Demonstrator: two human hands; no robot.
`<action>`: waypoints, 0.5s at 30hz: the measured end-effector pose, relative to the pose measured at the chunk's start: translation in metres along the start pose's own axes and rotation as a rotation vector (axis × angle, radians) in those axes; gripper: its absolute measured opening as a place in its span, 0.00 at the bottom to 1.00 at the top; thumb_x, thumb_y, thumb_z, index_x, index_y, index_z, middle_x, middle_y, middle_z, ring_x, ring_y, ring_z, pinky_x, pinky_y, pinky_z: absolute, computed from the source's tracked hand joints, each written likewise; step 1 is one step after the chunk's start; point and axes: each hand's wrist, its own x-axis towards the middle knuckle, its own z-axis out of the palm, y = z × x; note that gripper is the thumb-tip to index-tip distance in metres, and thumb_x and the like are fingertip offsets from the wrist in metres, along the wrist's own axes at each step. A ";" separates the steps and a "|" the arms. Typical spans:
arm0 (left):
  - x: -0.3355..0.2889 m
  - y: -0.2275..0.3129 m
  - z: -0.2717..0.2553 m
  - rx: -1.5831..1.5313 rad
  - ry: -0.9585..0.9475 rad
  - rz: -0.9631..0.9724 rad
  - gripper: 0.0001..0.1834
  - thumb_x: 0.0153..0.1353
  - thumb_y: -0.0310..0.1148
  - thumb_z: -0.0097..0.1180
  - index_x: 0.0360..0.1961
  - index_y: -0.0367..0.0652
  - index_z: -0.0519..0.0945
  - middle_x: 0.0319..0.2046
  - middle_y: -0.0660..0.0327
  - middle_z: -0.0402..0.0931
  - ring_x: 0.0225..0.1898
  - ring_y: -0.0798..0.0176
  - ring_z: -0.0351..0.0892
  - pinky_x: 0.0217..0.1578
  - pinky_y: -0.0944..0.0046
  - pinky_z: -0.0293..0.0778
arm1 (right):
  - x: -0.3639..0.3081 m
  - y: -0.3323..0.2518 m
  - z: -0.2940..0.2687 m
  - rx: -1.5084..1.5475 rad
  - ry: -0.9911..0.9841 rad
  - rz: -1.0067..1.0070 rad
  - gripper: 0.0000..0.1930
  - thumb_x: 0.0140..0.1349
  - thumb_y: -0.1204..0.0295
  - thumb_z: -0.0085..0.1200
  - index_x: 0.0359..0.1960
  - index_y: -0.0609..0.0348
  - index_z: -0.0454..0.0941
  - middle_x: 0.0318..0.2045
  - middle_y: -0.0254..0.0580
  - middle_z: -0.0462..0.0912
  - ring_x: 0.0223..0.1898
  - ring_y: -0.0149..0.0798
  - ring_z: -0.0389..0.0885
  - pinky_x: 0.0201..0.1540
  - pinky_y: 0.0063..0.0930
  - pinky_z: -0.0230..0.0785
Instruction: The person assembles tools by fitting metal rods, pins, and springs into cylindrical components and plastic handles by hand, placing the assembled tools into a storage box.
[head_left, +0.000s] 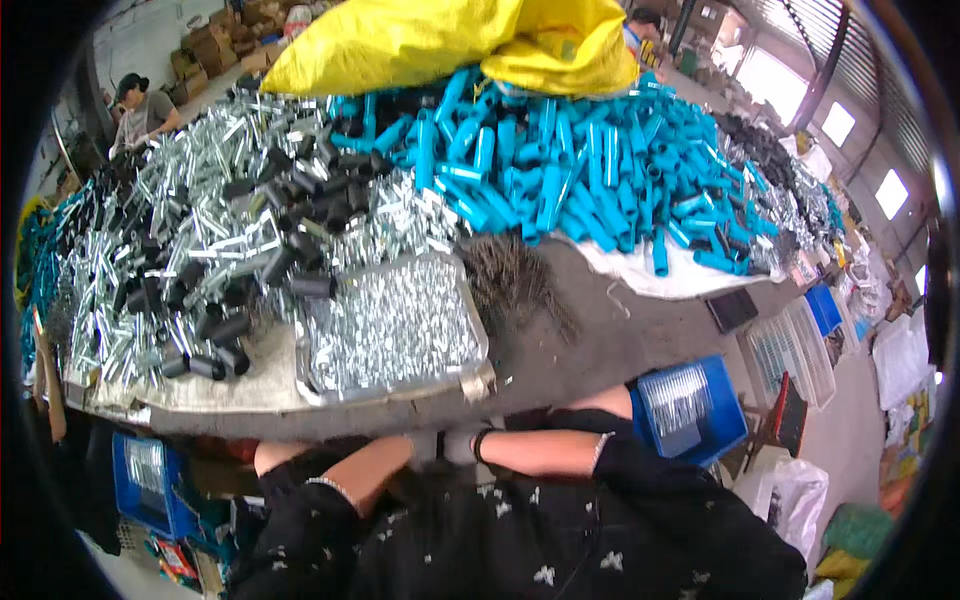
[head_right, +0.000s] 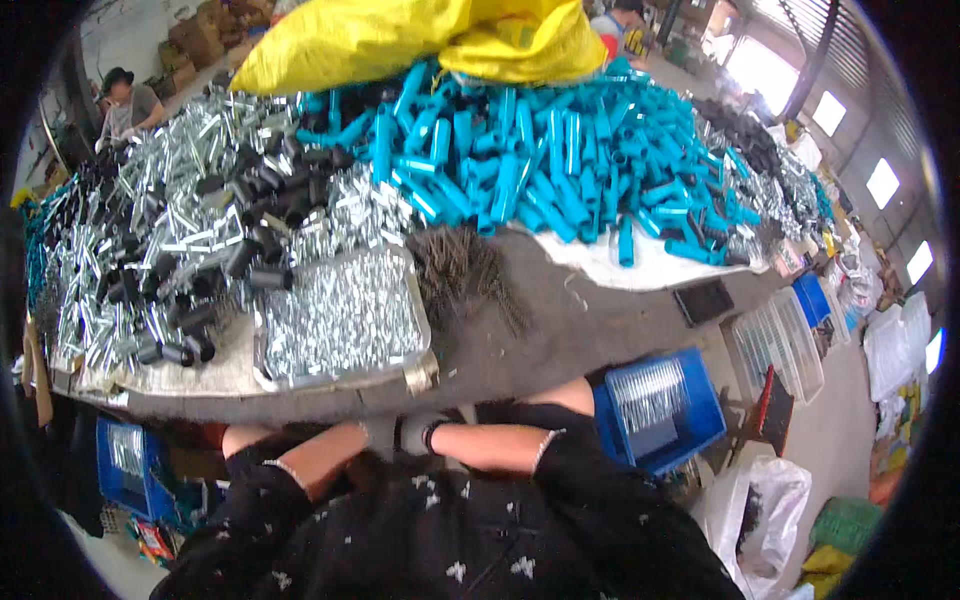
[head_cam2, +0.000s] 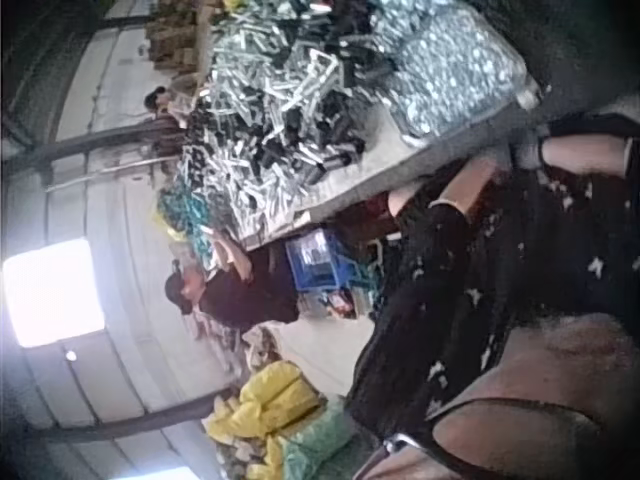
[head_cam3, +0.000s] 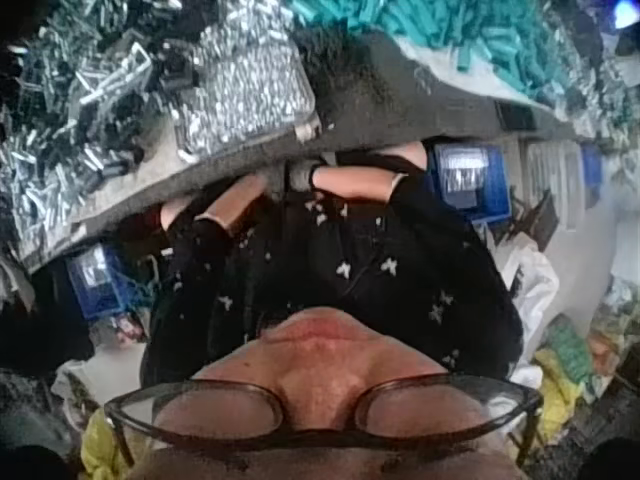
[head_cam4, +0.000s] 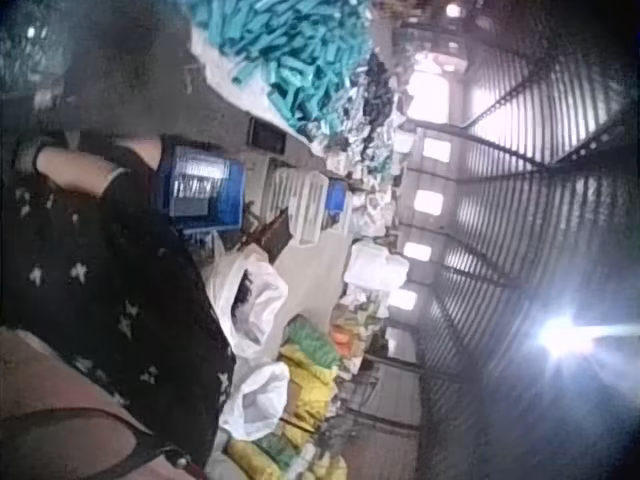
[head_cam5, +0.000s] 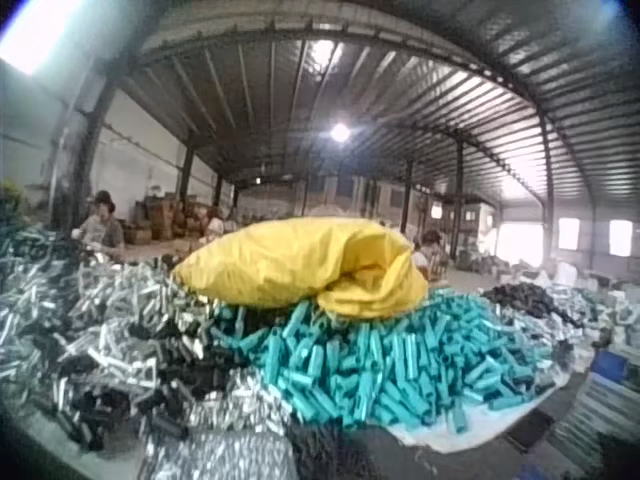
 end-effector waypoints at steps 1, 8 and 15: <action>0.012 -0.015 -0.015 -0.010 -0.020 0.010 0.30 0.58 0.46 0.58 0.60 0.46 0.76 0.50 0.49 0.81 0.50 0.48 0.81 0.53 0.53 0.74 | 0.002 0.033 -0.006 -0.033 0.111 -0.253 0.25 0.70 0.54 0.42 0.58 0.57 0.76 0.52 0.42 0.81 0.49 0.41 0.80 0.58 0.36 0.68; -0.007 -0.008 0.059 -0.248 -0.105 -0.095 0.31 0.58 0.47 0.59 0.61 0.46 0.75 0.51 0.49 0.80 0.50 0.48 0.81 0.53 0.53 0.74 | -0.413 0.065 -0.187 -0.613 0.076 -0.837 0.19 0.66 0.58 0.44 0.41 0.54 0.86 0.42 0.48 0.87 0.44 0.50 0.85 0.47 0.43 0.76; -0.085 -0.008 0.047 -0.599 0.290 0.115 0.37 0.54 0.48 0.66 0.63 0.45 0.71 0.46 0.46 0.82 0.48 0.46 0.82 0.53 0.51 0.74 | -0.550 0.165 -0.260 -0.245 0.263 -0.973 0.16 0.55 0.58 0.56 0.38 0.57 0.79 0.31 0.55 0.83 0.35 0.57 0.83 0.39 0.50 0.73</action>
